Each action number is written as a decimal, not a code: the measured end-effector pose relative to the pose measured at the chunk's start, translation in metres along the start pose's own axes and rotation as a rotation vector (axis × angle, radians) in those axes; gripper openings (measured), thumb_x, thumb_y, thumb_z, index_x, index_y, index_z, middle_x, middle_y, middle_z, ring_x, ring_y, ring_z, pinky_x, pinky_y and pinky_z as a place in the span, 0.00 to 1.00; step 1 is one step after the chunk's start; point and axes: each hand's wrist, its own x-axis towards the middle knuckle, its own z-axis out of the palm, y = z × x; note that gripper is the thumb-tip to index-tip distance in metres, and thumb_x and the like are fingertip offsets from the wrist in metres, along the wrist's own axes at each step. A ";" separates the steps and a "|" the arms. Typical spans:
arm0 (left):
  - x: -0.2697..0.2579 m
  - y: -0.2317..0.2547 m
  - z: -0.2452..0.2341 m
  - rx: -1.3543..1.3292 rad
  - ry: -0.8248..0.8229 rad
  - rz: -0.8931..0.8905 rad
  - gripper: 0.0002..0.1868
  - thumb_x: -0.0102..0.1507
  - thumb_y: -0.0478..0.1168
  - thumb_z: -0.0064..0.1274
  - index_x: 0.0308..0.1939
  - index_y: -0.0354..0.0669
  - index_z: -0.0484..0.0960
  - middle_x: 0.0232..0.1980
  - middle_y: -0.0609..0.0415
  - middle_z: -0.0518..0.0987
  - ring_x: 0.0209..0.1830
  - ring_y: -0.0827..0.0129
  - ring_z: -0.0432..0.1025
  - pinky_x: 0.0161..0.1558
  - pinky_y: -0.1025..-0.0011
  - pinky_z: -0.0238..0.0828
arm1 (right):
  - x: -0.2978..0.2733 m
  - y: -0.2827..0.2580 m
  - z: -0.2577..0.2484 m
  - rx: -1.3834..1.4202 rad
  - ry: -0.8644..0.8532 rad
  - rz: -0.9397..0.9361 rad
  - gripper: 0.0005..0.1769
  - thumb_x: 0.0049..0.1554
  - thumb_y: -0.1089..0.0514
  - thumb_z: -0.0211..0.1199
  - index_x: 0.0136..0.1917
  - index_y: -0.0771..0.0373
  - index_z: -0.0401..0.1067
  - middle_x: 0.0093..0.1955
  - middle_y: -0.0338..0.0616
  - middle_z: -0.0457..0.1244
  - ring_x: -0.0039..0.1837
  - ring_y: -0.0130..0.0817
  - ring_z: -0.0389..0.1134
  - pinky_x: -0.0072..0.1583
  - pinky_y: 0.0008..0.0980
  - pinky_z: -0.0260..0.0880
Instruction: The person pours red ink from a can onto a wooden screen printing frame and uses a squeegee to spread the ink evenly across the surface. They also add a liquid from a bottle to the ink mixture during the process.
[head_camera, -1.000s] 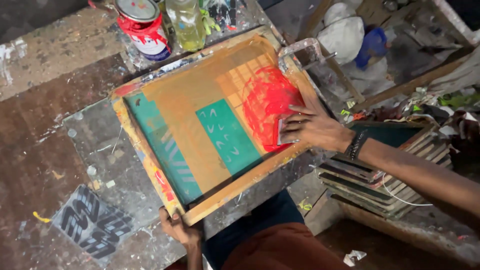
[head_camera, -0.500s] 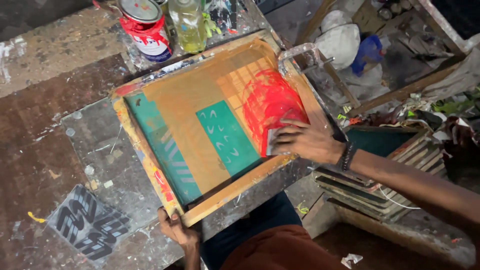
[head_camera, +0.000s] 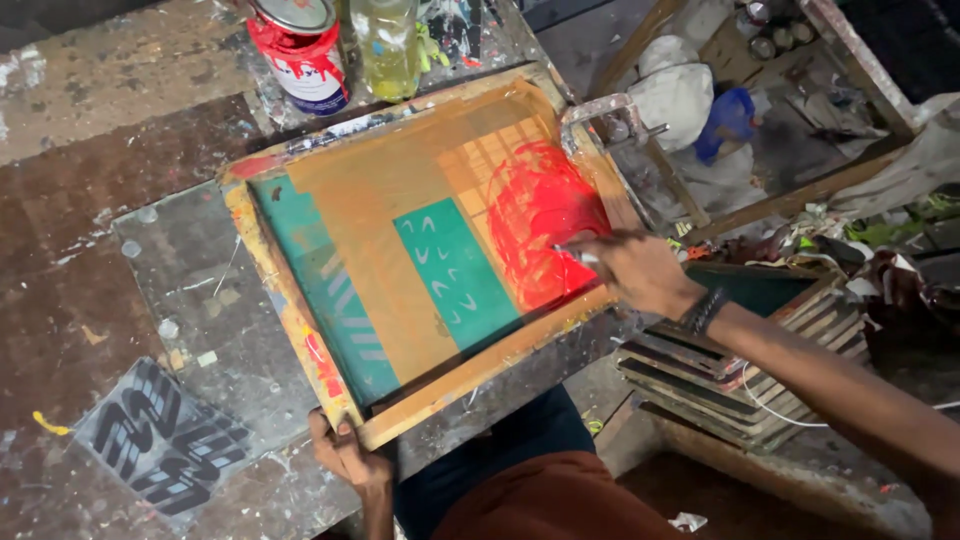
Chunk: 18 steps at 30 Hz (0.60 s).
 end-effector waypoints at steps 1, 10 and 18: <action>0.003 0.006 0.003 0.018 -0.023 0.011 0.17 0.68 0.48 0.45 0.44 0.33 0.70 0.40 0.54 0.73 0.39 0.73 0.65 0.45 0.75 0.60 | 0.003 -0.004 -0.001 0.019 -0.091 0.079 0.37 0.50 0.63 0.62 0.71 0.40 0.68 0.41 0.46 0.70 0.46 0.44 0.73 0.48 0.46 0.74; -0.003 -0.006 -0.007 -0.050 -0.031 -0.028 0.15 0.68 0.45 0.45 0.42 0.34 0.67 0.38 0.55 0.71 0.38 0.74 0.64 0.44 0.76 0.61 | 0.019 0.016 0.042 -0.106 0.075 0.323 0.20 0.46 0.53 0.63 0.54 0.55 0.76 0.40 0.56 0.69 0.41 0.58 0.73 0.42 0.56 0.73; -0.001 0.005 -0.003 0.057 -0.017 -0.027 0.17 0.68 0.48 0.44 0.41 0.35 0.68 0.36 0.56 0.69 0.37 0.74 0.62 0.41 0.75 0.58 | 0.035 0.019 0.037 0.143 0.147 0.403 0.15 0.59 0.49 0.59 0.48 0.62 0.75 0.36 0.63 0.67 0.40 0.62 0.71 0.44 0.57 0.72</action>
